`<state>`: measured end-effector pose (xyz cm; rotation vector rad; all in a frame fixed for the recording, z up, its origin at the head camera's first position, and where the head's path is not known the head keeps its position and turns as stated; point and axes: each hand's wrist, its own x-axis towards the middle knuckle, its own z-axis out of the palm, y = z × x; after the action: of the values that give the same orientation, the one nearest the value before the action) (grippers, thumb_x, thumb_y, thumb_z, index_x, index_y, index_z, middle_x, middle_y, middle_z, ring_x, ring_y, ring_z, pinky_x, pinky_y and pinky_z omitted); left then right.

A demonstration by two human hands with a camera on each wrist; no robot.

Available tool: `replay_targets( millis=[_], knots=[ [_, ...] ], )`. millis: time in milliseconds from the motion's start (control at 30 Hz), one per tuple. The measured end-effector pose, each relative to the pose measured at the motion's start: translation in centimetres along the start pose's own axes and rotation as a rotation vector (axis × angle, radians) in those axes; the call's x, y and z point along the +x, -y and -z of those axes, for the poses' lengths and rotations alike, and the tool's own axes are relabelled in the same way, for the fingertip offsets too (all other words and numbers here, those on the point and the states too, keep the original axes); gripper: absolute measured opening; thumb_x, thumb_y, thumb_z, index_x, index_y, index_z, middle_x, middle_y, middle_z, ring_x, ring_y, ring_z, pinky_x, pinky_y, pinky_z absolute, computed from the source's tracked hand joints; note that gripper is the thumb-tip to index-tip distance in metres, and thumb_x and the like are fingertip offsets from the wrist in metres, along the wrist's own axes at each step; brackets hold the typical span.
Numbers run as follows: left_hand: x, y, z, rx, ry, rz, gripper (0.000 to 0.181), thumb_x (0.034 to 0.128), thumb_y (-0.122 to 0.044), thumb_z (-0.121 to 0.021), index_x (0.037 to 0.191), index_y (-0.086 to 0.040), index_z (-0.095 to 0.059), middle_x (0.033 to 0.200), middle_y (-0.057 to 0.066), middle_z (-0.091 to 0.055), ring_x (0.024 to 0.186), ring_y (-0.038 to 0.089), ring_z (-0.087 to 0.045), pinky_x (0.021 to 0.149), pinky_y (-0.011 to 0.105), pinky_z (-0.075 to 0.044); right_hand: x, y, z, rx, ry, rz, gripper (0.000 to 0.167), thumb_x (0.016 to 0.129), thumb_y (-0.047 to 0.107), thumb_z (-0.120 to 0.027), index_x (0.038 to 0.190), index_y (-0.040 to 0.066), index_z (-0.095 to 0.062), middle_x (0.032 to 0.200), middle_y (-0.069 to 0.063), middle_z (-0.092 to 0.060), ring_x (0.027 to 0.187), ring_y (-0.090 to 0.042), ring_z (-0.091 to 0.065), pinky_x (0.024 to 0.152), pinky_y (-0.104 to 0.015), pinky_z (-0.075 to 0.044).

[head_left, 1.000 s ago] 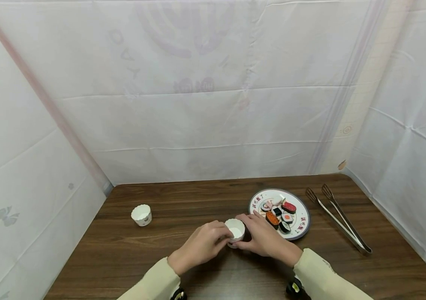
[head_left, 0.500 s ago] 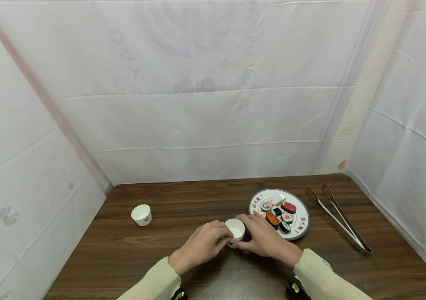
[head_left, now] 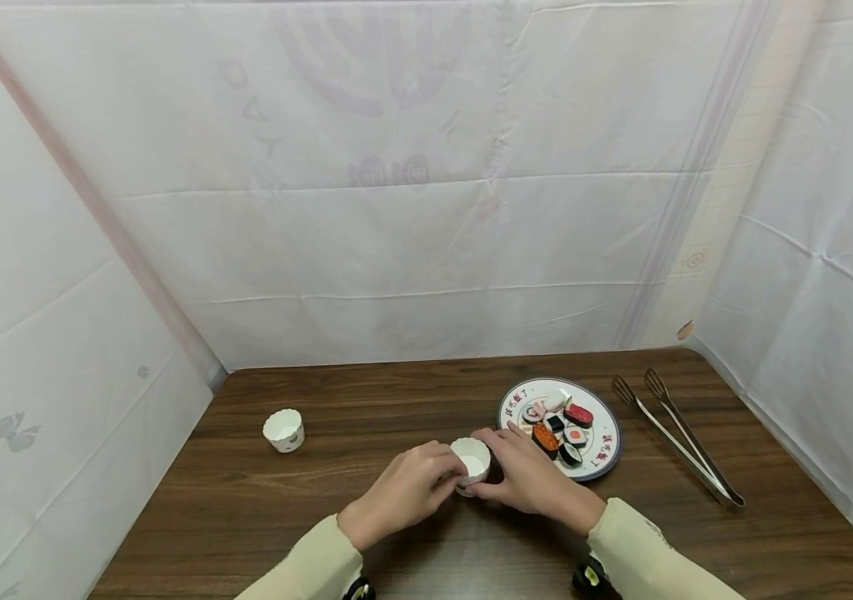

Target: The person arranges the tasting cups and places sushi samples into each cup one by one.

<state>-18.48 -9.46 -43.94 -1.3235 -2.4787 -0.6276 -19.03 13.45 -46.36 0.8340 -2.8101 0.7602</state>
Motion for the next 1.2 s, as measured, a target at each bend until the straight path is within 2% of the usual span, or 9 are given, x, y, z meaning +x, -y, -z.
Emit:
replay_targets(
  millis=[233,467,567,733,900,1200],
  knots=[
    [0.1,0.0,0.2,-0.002,-0.022,-0.007,0.013,0.0878,-0.003,-0.079,0.092,-0.014,-0.075,0.089,-0.005,-0.070,0.081,0.006,-0.059,0.070,0.016,-0.050,0.0,0.1,0.0,0.005,-0.005,0.007,0.069,0.086,0.048,-0.082,0.141,0.014,-0.055,0.123,-0.003,-0.066,0.119,-0.028,-0.060,0.108,-0.057,-0.041],
    [0.2,0.0,0.7,-0.001,-0.094,-0.048,0.011,0.0877,-0.005,-0.082,0.093,-0.012,-0.075,0.092,-0.004,-0.069,0.082,0.007,-0.062,0.072,0.015,-0.051,0.0,0.1,-0.1,-0.003,-0.043,0.010,0.080,0.084,0.047,-0.084,0.147,0.013,-0.049,0.119,-0.005,-0.066,0.115,-0.028,-0.061,0.101,-0.054,-0.046],
    [0.2,0.0,1.0,-0.025,-0.136,-0.059,0.012,0.0871,-0.003,-0.082,0.093,-0.010,-0.075,0.094,-0.003,-0.070,0.084,0.007,-0.064,0.074,0.015,-0.052,0.0,0.0,-0.1,-0.001,-0.039,0.011,0.078,0.085,0.048,-0.083,0.146,0.012,-0.050,0.120,-0.005,-0.066,0.116,-0.028,-0.061,0.105,-0.055,-0.045],
    [0.2,0.2,1.9,-0.096,-0.236,-0.087,0.014,0.0866,0.002,-0.080,0.094,-0.008,-0.074,0.094,-0.002,-0.069,0.082,0.006,-0.064,0.072,0.016,-0.053,0.1,-0.1,-0.1,-0.005,-0.013,0.009,0.067,0.086,0.047,-0.082,0.138,0.013,-0.056,0.122,-0.006,-0.066,0.120,-0.030,-0.060,0.115,-0.057,-0.034],
    [0.3,0.6,2.9,-0.114,-0.330,-0.124,0.017,0.0855,0.006,-0.079,0.093,-0.008,-0.073,0.093,-0.002,-0.068,0.081,0.008,-0.063,0.070,0.018,-0.054,0.1,-0.2,-0.1,-0.005,-0.001,0.015,0.064,0.087,0.046,-0.082,0.138,0.015,-0.058,0.128,-0.005,-0.066,0.123,-0.030,-0.059,0.117,-0.059,-0.031],
    [-0.6,1.8,4.2,-0.055,-0.352,-0.051,0.019,0.0832,0.007,-0.081,0.094,-0.006,-0.073,0.094,0.001,-0.069,0.081,0.010,-0.064,0.065,0.026,-0.056,0.1,-0.1,-0.1,0.003,-0.023,0.044,0.065,0.085,0.044,-0.083,0.137,0.013,-0.060,0.123,-0.004,-0.068,0.118,-0.029,-0.061,0.115,-0.061,-0.032]
  ],
)
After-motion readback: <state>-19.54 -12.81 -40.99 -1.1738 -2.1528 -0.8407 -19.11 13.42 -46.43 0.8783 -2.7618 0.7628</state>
